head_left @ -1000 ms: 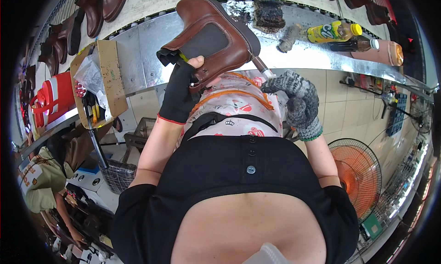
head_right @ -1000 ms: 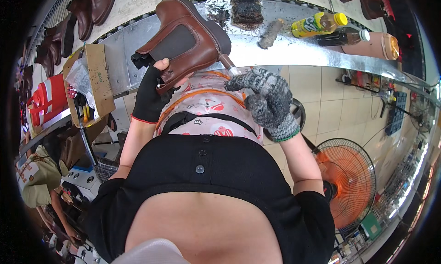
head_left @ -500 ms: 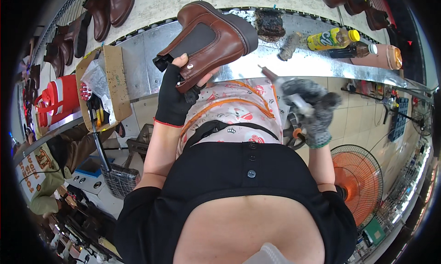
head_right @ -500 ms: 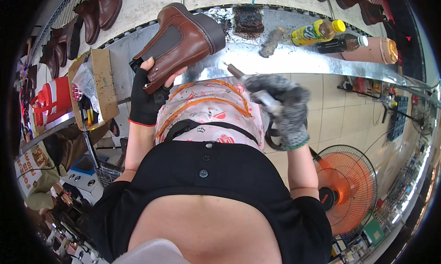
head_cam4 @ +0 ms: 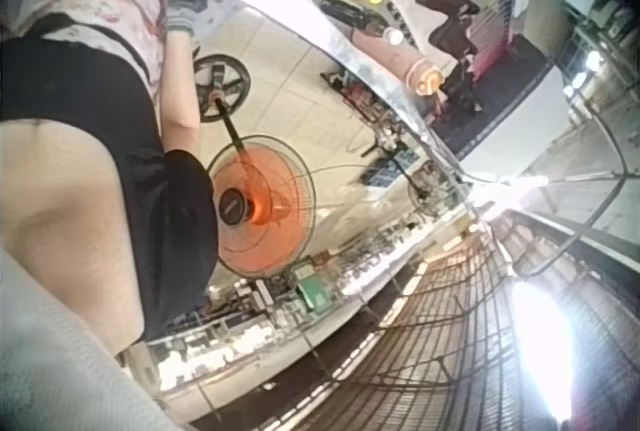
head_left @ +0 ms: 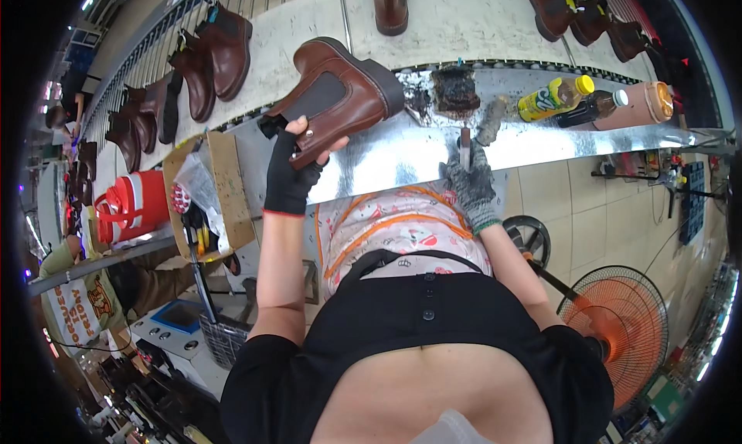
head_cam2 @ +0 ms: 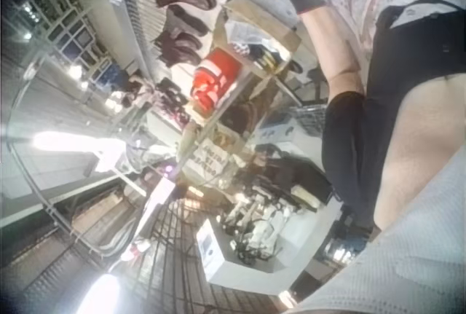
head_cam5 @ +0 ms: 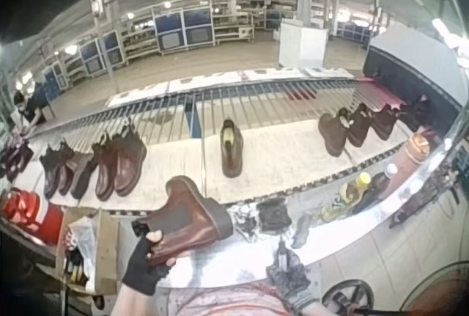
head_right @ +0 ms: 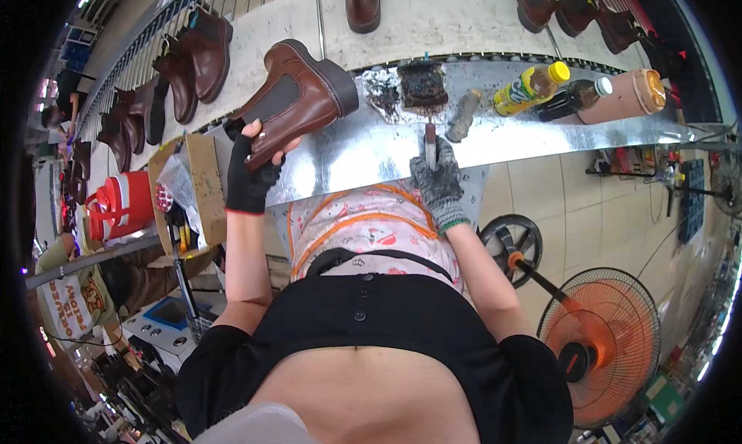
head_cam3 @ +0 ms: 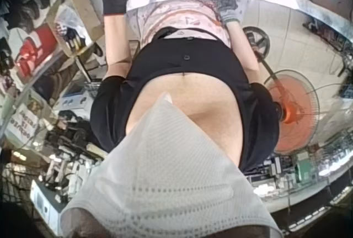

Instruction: The person polishes brown leather boots on a conveyor belt using a brush and a liquid from a bottle. They handle the boots one at a time, applying the liquid and brushing the surface before placing them back on the line.

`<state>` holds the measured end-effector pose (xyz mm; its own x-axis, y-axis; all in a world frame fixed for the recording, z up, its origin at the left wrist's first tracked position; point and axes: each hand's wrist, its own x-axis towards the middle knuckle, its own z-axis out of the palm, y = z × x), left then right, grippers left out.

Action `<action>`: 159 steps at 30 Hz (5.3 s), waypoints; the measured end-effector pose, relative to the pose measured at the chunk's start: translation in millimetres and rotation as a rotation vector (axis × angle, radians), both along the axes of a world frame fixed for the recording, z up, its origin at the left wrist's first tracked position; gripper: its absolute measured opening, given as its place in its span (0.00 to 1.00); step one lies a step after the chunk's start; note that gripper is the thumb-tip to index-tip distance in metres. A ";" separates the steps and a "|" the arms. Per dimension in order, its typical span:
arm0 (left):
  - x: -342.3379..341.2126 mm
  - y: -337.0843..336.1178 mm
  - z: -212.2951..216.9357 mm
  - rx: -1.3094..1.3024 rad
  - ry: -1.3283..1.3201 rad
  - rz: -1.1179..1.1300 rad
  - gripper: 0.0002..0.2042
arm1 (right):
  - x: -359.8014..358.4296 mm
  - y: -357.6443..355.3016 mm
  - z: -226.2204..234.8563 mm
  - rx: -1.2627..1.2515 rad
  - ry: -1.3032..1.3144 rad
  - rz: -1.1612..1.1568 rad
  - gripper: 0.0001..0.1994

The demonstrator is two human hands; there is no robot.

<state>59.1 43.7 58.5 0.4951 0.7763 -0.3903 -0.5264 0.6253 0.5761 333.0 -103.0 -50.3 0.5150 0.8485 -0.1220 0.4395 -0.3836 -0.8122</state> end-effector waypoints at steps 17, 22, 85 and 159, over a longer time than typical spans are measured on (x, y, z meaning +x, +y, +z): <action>75.7 266.4 -38.5 0.982 1.722 -0.171 0.29 | 20.0 23.6 -40.4 0.031 -0.276 0.113 0.19; 112.5 183.7 10.6 1.651 1.680 0.477 0.25 | 19.3 26.0 -28.9 0.084 -0.383 0.172 0.22; 124.7 -167.3 114.0 0.989 -0.999 -0.320 0.24 | 14.9 28.1 -21.4 0.061 -0.272 0.028 0.19; 99.2 -88.8 132.3 1.081 -0.909 -0.048 0.22 | 24.2 21.8 -52.4 0.103 -0.069 0.035 0.22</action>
<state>158.3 -45.1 190.8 0.2822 0.4586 0.8426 -0.9593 0.1277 0.2518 357.2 -81.2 -102.7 0.4886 0.8725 0.0012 0.5077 -0.2832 -0.8137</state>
